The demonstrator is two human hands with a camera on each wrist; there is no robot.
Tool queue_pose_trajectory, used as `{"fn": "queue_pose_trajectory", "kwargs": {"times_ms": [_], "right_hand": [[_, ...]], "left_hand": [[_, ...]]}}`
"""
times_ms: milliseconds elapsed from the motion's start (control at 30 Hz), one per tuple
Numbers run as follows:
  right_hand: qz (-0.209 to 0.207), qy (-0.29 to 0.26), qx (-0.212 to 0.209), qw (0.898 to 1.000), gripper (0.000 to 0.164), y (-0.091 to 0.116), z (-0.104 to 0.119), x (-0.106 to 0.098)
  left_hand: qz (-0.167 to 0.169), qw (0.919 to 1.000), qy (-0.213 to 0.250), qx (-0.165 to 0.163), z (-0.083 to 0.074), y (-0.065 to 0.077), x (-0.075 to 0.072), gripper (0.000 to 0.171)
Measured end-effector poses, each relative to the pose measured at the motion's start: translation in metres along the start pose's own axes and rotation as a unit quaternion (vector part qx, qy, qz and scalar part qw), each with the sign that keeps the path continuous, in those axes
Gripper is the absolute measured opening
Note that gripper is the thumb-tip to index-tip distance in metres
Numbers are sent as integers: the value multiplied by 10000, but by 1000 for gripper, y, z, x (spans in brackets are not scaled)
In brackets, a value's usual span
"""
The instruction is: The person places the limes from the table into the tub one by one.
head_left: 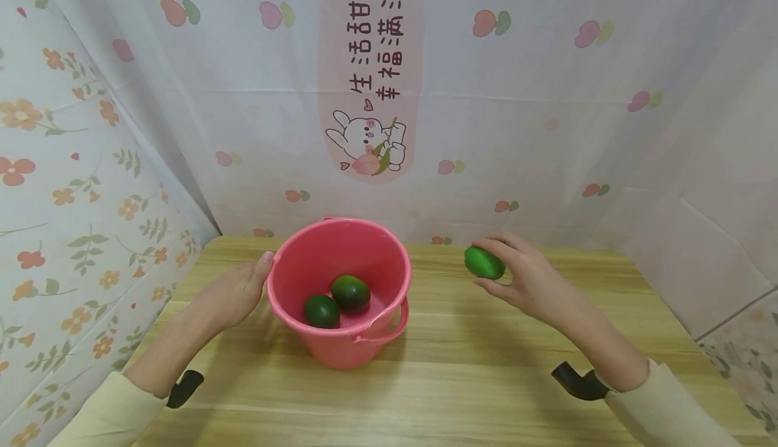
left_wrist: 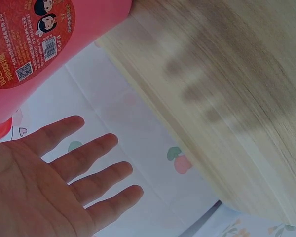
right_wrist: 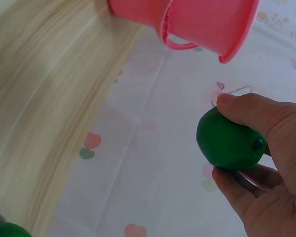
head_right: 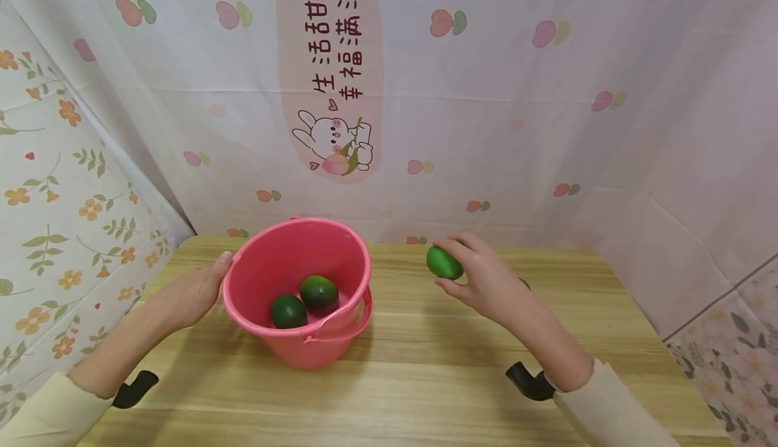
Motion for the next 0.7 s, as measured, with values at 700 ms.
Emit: {"fn": "queue_pose_trajectory", "kwargs": {"times_ms": [700], "right_hand": [[-7,-439,-138,9989,61,-40,21,-6]], "left_hand": [[-31,9999,92,115,0,0,0,67]]}}
Point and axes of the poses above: each hand's wrist, its own y-axis away from the middle knuckle, its own x-axis out of the palm, z = x × y, the point moved 2 cm from there along -y, towards the middle knuckle, and after that the axes turned 10 degrees about -x, right-handed, at the moved point
